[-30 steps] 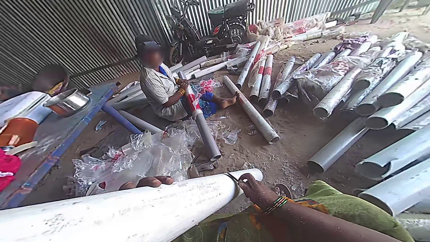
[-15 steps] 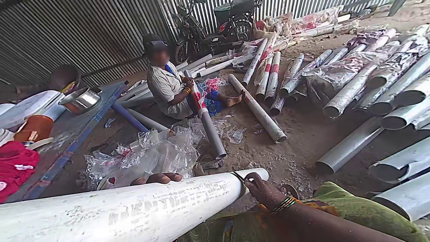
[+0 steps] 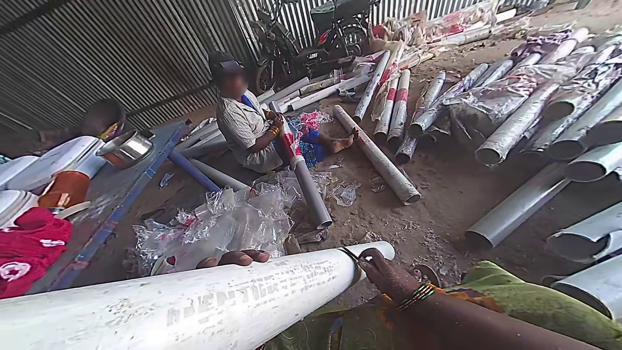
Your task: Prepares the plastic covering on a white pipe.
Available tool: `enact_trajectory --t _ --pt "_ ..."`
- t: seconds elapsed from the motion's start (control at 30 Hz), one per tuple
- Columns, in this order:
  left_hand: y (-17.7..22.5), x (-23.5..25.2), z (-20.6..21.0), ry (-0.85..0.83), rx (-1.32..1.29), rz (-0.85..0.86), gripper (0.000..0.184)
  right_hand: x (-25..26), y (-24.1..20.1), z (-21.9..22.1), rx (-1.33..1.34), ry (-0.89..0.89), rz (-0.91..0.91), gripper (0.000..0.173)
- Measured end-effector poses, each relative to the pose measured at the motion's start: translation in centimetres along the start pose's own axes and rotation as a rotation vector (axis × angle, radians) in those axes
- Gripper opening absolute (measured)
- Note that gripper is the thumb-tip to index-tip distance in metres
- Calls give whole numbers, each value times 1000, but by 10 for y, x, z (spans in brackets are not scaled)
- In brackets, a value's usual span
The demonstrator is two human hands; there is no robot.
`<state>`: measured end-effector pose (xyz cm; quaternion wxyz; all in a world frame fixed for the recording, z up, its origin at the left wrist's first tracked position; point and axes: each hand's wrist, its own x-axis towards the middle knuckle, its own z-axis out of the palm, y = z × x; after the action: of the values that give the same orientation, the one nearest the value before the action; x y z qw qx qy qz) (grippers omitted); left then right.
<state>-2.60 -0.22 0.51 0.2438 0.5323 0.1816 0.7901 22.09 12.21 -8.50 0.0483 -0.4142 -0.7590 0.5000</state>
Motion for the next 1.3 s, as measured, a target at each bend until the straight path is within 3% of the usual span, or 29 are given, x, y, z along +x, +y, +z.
enact_trajectory --t 0.2,0.33,0.43,0.57,0.73,1.3 --pt "-3 -2 -7 -17 8 29 39 -1 -2 -2 15 -9 7 37" --pt "-2 3 -25 -202 -36 -10 42 -1 -1 -1 17 -7 4 37" --pt "-4 -3 -5 14 -29 19 39 0 -1 -1 14 -11 12 37" --pt "-3 -2 -8 -32 -16 17 41 -1 -1 -1 3 -15 16 38" --pt "1 3 11 105 4 -4 33 0 0 0 13 1 -6 38" --pt "1 4 18 137 5 0 30 -1 -3 -2 22 -17 19 38"
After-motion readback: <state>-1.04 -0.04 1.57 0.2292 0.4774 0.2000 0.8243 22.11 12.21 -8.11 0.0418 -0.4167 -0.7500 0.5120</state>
